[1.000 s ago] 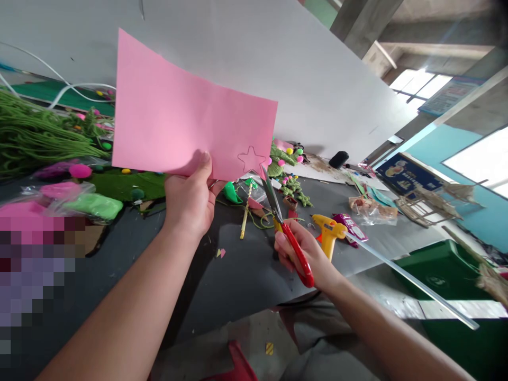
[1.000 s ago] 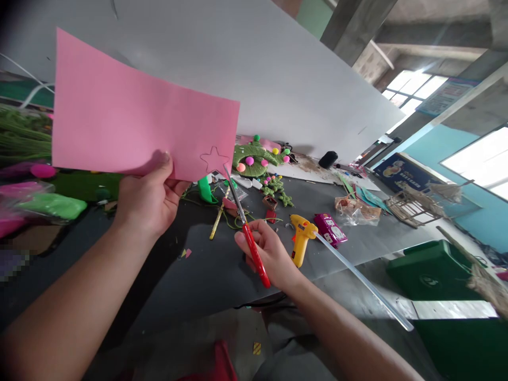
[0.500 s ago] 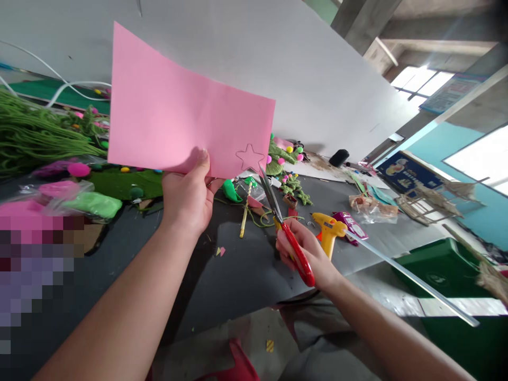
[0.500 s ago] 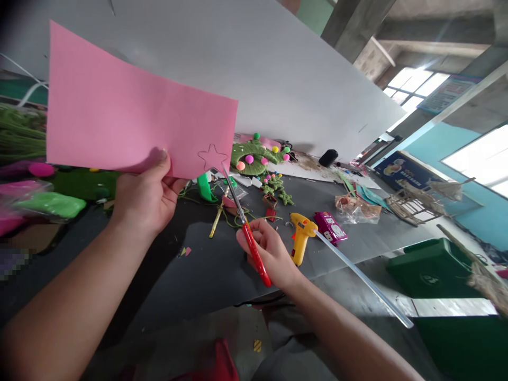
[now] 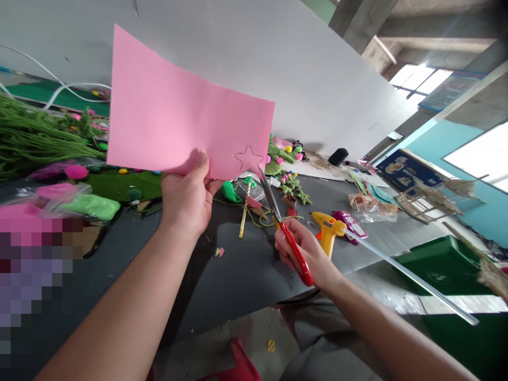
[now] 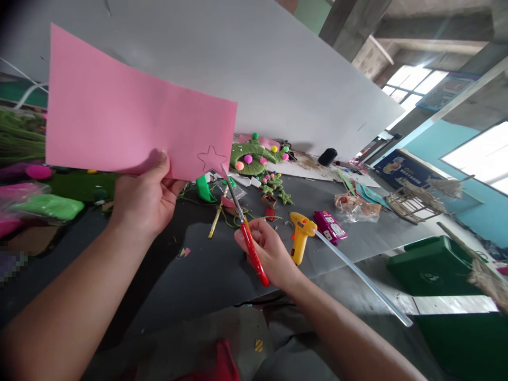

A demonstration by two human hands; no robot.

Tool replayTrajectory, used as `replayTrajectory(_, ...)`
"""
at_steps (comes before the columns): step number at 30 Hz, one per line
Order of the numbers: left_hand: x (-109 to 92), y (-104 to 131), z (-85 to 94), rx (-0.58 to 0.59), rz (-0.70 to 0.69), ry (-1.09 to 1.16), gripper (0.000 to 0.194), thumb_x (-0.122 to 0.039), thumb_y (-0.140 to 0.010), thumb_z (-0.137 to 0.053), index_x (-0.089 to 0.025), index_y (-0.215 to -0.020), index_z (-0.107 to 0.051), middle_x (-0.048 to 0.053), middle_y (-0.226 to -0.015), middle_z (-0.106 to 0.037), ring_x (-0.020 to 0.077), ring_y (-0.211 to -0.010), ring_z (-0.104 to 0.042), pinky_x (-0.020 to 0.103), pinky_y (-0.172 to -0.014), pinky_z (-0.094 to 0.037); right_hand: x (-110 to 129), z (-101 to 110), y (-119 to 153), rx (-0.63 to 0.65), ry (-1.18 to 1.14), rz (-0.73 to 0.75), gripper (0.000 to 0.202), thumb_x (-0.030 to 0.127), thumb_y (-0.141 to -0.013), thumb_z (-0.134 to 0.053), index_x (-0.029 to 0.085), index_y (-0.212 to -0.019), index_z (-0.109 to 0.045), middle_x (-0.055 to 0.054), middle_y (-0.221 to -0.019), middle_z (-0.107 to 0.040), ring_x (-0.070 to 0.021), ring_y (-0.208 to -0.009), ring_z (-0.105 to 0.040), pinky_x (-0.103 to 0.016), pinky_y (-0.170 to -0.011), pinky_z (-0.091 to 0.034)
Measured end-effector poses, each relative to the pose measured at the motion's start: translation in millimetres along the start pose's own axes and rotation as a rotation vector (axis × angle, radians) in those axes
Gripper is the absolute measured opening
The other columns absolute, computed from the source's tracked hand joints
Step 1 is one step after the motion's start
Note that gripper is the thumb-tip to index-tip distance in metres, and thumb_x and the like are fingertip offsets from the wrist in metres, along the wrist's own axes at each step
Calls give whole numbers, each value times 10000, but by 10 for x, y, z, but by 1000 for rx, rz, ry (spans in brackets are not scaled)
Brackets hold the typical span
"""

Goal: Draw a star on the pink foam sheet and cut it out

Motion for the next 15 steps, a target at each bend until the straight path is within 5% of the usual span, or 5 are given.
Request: replayTrajectory(15, -23, 44, -19, -32, 29, -61, 91, -58, -898, -754, -149, -905, -755, 78, -1002, -812, 164, -851, -808, 341, -838, -707, -25, -2, -34, -25, 3, 4, 533, 636, -851, -801, 231, -882, -456, 102, -614, -476, -54, -432, -391, -196, -399, -279)
Point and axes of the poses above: each hand's wrist, its own y-axis away from the middle knuckle, its own z-axis out of the back of the hand, x = y × z, the point moved 8 cm from there along -y, towards the middle knuckle
